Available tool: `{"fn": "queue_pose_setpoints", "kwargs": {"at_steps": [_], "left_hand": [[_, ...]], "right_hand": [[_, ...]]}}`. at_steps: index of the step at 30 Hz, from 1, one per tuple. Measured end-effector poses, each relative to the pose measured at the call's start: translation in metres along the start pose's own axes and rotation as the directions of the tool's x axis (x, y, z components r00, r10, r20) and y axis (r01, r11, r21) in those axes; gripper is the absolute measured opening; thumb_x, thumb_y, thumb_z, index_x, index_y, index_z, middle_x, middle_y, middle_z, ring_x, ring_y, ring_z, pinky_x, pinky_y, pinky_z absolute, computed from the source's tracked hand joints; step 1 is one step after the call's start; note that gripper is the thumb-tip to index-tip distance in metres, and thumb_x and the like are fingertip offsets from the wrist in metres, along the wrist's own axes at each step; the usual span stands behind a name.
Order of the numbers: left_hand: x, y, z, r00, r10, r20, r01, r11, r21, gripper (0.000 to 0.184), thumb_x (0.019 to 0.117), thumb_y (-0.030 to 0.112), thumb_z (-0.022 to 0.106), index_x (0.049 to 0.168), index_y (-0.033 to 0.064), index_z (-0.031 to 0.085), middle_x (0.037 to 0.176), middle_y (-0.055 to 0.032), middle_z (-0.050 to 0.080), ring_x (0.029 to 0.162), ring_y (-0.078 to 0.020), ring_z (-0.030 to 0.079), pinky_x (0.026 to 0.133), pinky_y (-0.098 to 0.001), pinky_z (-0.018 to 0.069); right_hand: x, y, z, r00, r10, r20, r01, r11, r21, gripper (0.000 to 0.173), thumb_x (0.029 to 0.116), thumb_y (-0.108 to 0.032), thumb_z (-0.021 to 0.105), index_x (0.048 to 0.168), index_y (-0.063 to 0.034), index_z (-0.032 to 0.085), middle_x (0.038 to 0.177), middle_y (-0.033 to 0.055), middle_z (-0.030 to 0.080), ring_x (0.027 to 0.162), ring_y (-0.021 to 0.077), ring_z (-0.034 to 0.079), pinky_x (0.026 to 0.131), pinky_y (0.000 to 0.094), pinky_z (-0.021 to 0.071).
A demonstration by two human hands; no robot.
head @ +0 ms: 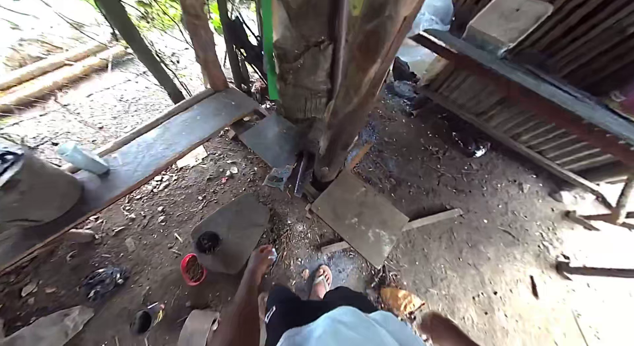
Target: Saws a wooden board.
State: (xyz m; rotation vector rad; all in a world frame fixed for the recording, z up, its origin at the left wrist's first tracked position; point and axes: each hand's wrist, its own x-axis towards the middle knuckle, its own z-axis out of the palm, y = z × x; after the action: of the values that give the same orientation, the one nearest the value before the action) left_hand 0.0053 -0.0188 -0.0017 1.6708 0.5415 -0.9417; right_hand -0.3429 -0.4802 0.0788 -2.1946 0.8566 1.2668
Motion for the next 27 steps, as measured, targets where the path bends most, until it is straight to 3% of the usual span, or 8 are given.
{"fn": "queue_pose_setpoints", "kwargs": {"at_steps": [3,7,9,12,17,19,24,27], "left_hand": [[0.022,0.037,0.042,0.998,0.024,0.062,-0.030,0.996,0.086,0.039,0.1080,0.026,0.052,0.141,0.0063,0.057,0.129,-0.0195,0.066,0.107,-0.0333,0.070,0.090,-0.0527,0.0584],[0.067,0.092,0.067,0.992,0.117,0.046,-0.123,0.981,0.152,0.037,0.1073,0.023,0.052,0.140,0.0055,0.058,0.129,-0.0210,0.064,0.108,-0.0329,0.068,0.091,-0.0536,0.0564],[0.094,0.115,0.067,0.986,0.165,-0.021,-0.160,0.978,0.134,0.042,0.1078,0.023,0.052,0.146,0.0041,0.051,0.133,-0.0235,0.061,0.113,-0.0357,0.065,0.092,-0.0559,0.0554],[0.137,0.153,0.058,0.968,0.204,-0.144,-0.193,0.977,0.091,0.059,0.1063,0.022,0.056,0.159,0.0077,0.033,0.149,-0.0263,0.049,0.127,-0.0416,0.058,0.095,-0.0617,0.0541],[0.222,0.196,0.040,0.936,0.225,-0.270,-0.195,0.971,0.136,0.080,0.0958,0.017,0.071,0.162,0.0102,0.026,0.154,-0.0280,0.042,0.133,-0.0427,0.053,0.099,-0.0610,0.0513],[0.248,0.205,0.034,0.957,0.144,-0.253,-0.133,0.989,0.061,0.077,0.0990,0.022,0.069,0.161,0.0120,0.025,0.148,-0.0278,0.049,0.119,-0.0413,0.063,0.089,-0.0576,0.0576],[0.273,0.214,0.004,0.997,0.020,-0.074,-0.023,0.999,-0.042,0.051,0.1009,0.031,0.068,0.140,0.0044,0.051,0.115,-0.0171,0.067,0.087,-0.0240,0.072,0.074,-0.0380,0.0627],[0.251,0.211,-0.015,0.990,0.138,-0.042,-0.143,0.973,-0.182,0.048,0.1046,0.025,0.061,0.143,0.0010,0.047,0.121,-0.0190,0.066,0.096,-0.0273,0.072,0.079,-0.0428,0.0638]], "right_hand": [[0.034,-0.038,-0.037,0.997,-0.013,-0.081,0.024,0.991,0.134,0.042,0.1034,-0.043,0.056,0.120,-0.0089,0.073,0.110,0.0187,0.073,0.102,0.0363,0.071,0.095,0.0613,0.0533],[0.018,-0.115,-0.043,0.993,-0.105,-0.057,0.119,0.903,0.413,0.034,0.1046,-0.036,0.058,0.122,-0.0107,0.072,0.101,0.0124,0.074,0.086,0.0258,0.072,0.083,0.0503,0.0585],[0.013,-0.128,-0.028,0.988,-0.149,-0.044,0.152,0.872,0.464,0.032,0.1037,-0.037,0.059,0.120,-0.0126,0.073,0.097,0.0093,0.075,0.083,0.0223,0.072,0.080,0.0471,0.0602],[0.008,-0.137,-0.015,0.986,-0.164,-0.025,0.159,0.891,0.425,0.034,0.1035,-0.038,0.058,0.123,-0.0156,0.073,0.107,0.0079,0.076,0.094,0.0223,0.074,0.091,0.0496,0.0589],[0.008,-0.147,-0.011,0.998,-0.050,-0.025,0.056,0.874,0.483,0.035,0.1042,-0.038,0.057,0.121,-0.0126,0.073,0.096,0.0104,0.075,0.082,0.0238,0.073,0.083,0.0491,0.0596],[0.019,-0.160,-0.014,0.999,-0.024,-0.036,0.039,0.862,0.505,0.036,0.1040,-0.040,0.056,0.122,-0.0129,0.073,0.097,0.0102,0.075,0.082,0.0233,0.073,0.083,0.0485,0.0596],[0.060,-0.233,-0.044,0.992,-0.114,-0.050,0.124,0.859,0.497,0.037,0.1044,-0.042,0.056,0.126,-0.0157,0.072,0.112,0.0081,0.075,0.101,0.0213,0.072,0.096,0.0480,0.0560],[0.084,-0.294,-0.073,0.948,-0.289,-0.132,0.317,0.820,0.477,0.036,0.1050,-0.039,0.056,0.123,-0.0134,0.073,0.108,0.0084,0.075,0.098,0.0201,0.071,0.094,0.0452,0.0559]]}}
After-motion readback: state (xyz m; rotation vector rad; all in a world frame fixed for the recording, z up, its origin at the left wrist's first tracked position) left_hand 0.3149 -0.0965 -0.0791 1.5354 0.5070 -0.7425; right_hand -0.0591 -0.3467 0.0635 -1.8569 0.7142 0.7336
